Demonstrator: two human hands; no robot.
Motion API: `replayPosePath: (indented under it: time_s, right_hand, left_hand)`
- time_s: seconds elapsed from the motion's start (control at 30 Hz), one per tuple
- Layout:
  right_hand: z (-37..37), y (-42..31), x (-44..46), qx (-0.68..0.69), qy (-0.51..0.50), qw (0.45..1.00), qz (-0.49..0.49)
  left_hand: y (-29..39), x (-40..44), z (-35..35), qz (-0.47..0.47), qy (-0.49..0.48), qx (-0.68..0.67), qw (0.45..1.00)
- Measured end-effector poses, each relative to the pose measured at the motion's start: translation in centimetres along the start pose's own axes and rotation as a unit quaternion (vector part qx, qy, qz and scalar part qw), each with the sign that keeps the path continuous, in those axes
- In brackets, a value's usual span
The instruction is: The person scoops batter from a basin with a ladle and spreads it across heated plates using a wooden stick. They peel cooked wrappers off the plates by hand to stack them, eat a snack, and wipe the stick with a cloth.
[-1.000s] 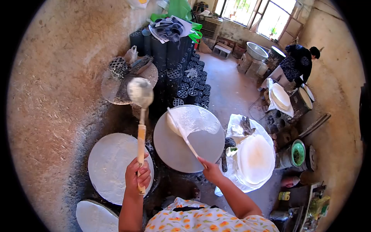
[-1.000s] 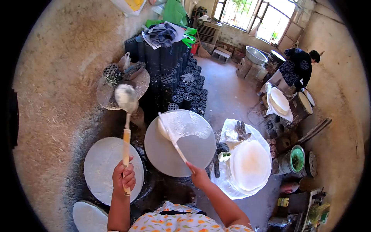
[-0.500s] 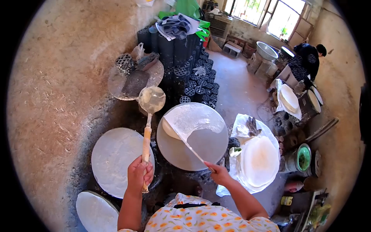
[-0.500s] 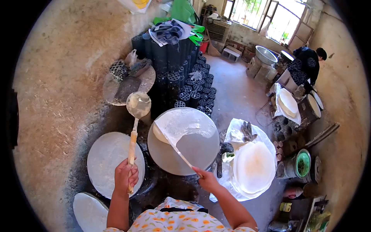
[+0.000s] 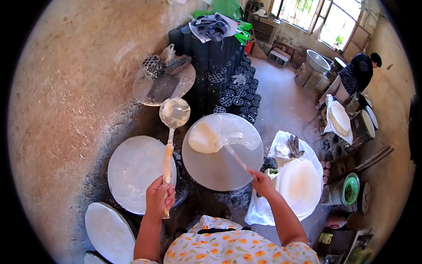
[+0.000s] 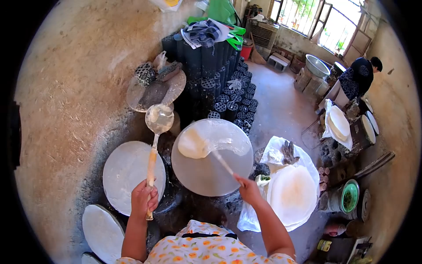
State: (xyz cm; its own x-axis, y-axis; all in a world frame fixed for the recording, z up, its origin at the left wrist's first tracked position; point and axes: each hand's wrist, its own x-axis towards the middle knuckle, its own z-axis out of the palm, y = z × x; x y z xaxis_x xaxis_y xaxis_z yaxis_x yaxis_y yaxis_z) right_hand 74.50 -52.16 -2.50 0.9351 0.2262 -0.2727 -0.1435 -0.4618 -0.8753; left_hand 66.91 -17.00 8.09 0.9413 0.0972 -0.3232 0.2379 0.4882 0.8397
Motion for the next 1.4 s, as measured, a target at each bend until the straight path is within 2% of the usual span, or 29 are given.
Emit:
replayPosePath:
  time_s: [0.03, 0.1, 0.17, 0.2, 0.27, 0.33, 0.37, 0.43, 0.5, 0.57, 0.6, 0.63, 0.7, 0.73, 0.77, 0.83, 0.9, 0.97, 1.1, 1.13, 1.17, 1.23, 1.3, 1.33, 1.37, 1.4]
  right_hand:
    - [-0.2, -0.8, 0.8, 0.017, 0.052, 0.998, 0.024]
    - [0.2, -1.6, 1.8, 0.002, 0.047, 0.998, 0.040]
    - [0.7, -1.6, 1.5, -0.089, -0.036, 0.995, -0.037]
    - [0.4, -1.4, 0.8, -0.079, -0.075, 0.994, 0.015]
    - [-1.6, 2.9, 0.7, -0.058, -0.077, 0.995, 0.010]
    - [-2.3, 4.0, 1.0, -0.091, 0.028, 0.987, -0.133]
    - [-2.5, 2.6, 1.9, -0.090, 0.027, 0.987, -0.132]
    - [-2.9, -0.5, 4.0, -0.091, 0.057, 0.994, 0.007]
    - [-1.6, 0.5, 4.7, -0.068, 0.035, 0.997, -0.020]
    - [-1.1, 0.7, 3.5, -0.071, -0.133, 0.988, -0.040]
    - [-1.7, 0.5, 2.1, -0.076, -0.133, 0.985, -0.084]
    - [-2.7, 0.6, 1.3, -0.076, -0.137, 0.984, -0.086]
    - [-4.7, 1.4, 0.4, -0.025, -0.154, 0.988, 0.002]
    - [-4.4, 3.6, 1.6, -0.081, -0.091, 0.987, -0.104]
    - [-3.9, 3.5, 2.2, -0.078, -0.094, 0.987, -0.102]
    - [-3.0, 1.9, 4.4, -0.056, 0.028, 0.996, -0.070]
    - [-2.8, 1.6, 5.0, -0.053, -0.015, 0.997, -0.046]
    - [-3.5, 1.1, 3.6, -0.065, -0.169, 0.980, -0.085]
    - [-8.2, 1.9, 1.4, -0.064, -0.171, 0.982, -0.047]
    - [-7.5, 3.3, 2.5, -0.086, -0.107, 0.984, -0.117]
    - [-6.5, 3.3, 3.1, -0.084, -0.110, 0.984, -0.114]
    - [-4.2, 1.4, 5.0, -0.125, -0.046, 0.988, -0.078]
    - [-3.8, 0.8, 5.2, -0.129, -0.083, 0.983, -0.105]
    - [-4.4, 0.5, 4.6, -0.113, -0.147, 0.978, -0.098]
    - [-5.3, -0.1, 3.7, -0.097, -0.210, 0.969, -0.090]
    - [-7.2, -1.4, 2.2, -0.156, -0.230, 0.959, -0.063]
  left_hand:
    - [-0.3, 0.0, 0.3, 0.002, 0.003, -0.001, 1.000]
    - [-1.2, 0.0, 1.0, -0.001, 0.013, -0.016, 1.000]
    - [-1.2, -0.7, 1.2, -0.005, 0.022, -0.027, 0.999]
    - [-1.0, -1.1, 1.3, -0.005, 0.030, -0.017, 0.999]
    - [-1.1, -1.7, 1.2, 0.004, 0.037, 0.002, 0.999]
    - [-1.4, -1.9, 1.4, 0.007, 0.039, 0.009, 0.999]
    - [-1.6, -2.0, 1.5, 0.010, 0.036, 0.017, 0.999]
    - [-2.9, -1.4, 1.8, 0.013, 0.036, -0.001, 0.999]
    - [-3.1, -1.8, 2.1, 0.013, 0.039, -0.015, 0.999]
    - [-2.9, -2.3, 2.7, 0.008, 0.047, -0.024, 0.999]
    - [-2.9, -2.6, 2.5, 0.010, 0.058, -0.009, 0.998]
    - [-2.9, -2.8, 2.3, 0.011, 0.062, -0.009, 0.998]
    - [-3.0, -3.2, 2.2, 0.021, 0.060, 0.006, 0.998]
    - [-2.9, -3.3, 2.5, 0.018, 0.068, 0.010, 0.997]
    - [-3.2, -3.2, 2.7, 0.015, 0.072, 0.013, 0.997]
    - [-4.0, -2.8, 3.0, 0.025, 0.057, -0.002, 0.998]
    - [-3.8, -3.1, 3.8, 0.025, 0.065, -0.008, 0.998]
    - [-3.4, -4.1, 4.1, 0.015, 0.081, -0.003, 0.997]
    - [-3.9, -5.0, 2.8, 0.016, 0.080, 0.020, 0.996]
    - [-4.2, -4.9, 2.8, 0.018, 0.079, 0.041, 0.996]
    - [-4.5, -4.8, 3.1, 0.015, 0.082, 0.042, 0.996]
    - [-4.8, -4.3, 4.2, 0.013, 0.079, 0.013, 0.997]
    - [-4.2, -4.7, 4.0, -0.003, 0.071, -0.026, 0.997]
    - [-3.6, -5.1, 3.3, -0.017, -0.017, -0.179, 0.984]
    - [-3.2, -5.5, 2.9, -0.031, -0.105, -0.327, 0.939]
    - [-3.1, -6.1, 3.0, 0.011, -0.093, -0.302, 0.949]
